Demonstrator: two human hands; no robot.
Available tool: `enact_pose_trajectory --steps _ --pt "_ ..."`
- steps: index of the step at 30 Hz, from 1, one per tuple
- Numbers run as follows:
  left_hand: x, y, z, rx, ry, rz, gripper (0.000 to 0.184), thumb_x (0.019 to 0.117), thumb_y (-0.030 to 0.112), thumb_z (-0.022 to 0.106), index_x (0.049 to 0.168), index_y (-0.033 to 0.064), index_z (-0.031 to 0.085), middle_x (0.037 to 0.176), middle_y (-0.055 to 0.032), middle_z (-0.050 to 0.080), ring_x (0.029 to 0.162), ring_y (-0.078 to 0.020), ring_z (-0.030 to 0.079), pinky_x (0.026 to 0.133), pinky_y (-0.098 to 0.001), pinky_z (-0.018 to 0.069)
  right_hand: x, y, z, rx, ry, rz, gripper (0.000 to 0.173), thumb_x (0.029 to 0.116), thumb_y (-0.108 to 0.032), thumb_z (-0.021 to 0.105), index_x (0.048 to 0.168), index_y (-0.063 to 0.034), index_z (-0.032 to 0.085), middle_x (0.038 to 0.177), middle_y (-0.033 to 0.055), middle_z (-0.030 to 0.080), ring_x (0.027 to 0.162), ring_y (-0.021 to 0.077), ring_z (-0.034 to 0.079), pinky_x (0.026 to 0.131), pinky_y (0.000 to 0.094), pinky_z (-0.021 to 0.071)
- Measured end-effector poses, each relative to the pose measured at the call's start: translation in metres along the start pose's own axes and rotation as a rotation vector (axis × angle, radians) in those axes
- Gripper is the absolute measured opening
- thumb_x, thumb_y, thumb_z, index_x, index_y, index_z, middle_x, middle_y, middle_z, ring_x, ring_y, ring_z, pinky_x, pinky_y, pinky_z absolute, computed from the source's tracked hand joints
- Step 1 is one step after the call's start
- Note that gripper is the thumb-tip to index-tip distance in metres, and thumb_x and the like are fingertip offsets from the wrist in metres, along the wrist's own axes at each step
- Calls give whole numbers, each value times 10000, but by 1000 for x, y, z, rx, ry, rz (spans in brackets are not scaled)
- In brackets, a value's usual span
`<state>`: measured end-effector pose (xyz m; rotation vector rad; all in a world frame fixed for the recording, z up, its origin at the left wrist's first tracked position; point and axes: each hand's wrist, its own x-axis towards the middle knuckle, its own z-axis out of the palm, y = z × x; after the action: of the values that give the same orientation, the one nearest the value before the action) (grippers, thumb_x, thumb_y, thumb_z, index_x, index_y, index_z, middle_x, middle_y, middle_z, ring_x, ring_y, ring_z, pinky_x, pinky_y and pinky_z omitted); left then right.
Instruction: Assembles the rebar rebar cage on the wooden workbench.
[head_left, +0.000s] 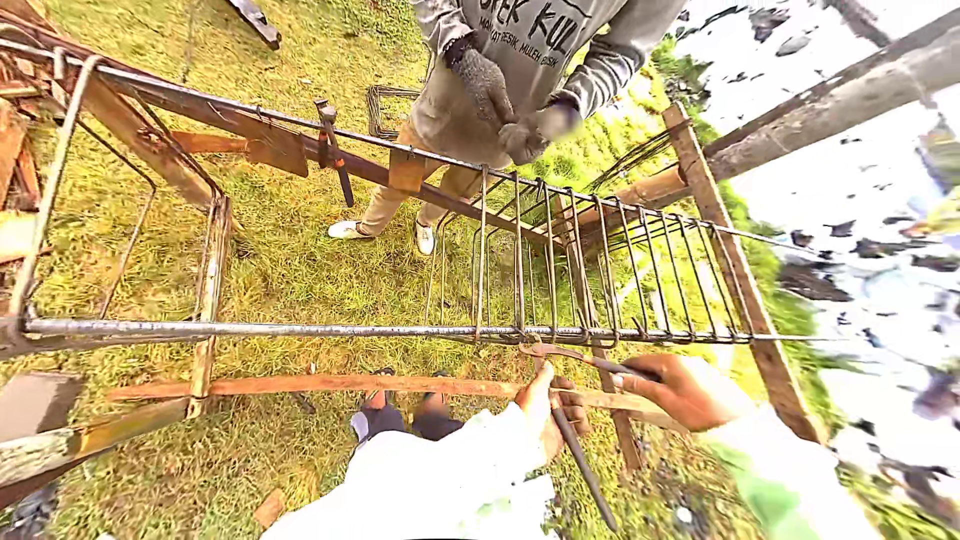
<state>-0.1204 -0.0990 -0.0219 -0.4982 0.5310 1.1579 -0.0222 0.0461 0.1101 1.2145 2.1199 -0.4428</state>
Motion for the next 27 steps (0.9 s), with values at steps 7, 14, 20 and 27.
enact_pose_trajectory --steps 7,14,20,27 --pt "3 13 6 -72 -8 9 470 1117 479 277 1020 75 496 698 -58 600 555 -163 609 564 -307 560 8 -21 -11 -57 -1 50 362 1004 -437 649 1067 -98 761 914 141 722 856 312 680 810 586 518" --pt "8 14 11 -92 -39 -57 524 1112 514 235 1092 57 492 771 -104 619 612 -210 627 612 -347 566 6 -42 -19 -172 -65 122 395 1013 -478 618 1081 -116 761 964 143 732 926 329 690 849 590 517" --pt "8 19 11 -74 -89 -49 606 1110 524 171 1220 20 488 861 -150 670 700 -243 679 689 -374 587 -1 -63 -18 -232 -78 179 412 1038 -468 575 1083 -92 737 985 171 723 958 363 685 856 602 508" --pt "13 16 13 3 -194 -52 669 1104 532 106 1440 48 422 1038 -184 697 876 -267 707 816 -394 578 5 -49 -14 -255 -60 197 421 1052 -439 560 1146 -64 726 1048 213 723 1024 404 684 914 624 497"
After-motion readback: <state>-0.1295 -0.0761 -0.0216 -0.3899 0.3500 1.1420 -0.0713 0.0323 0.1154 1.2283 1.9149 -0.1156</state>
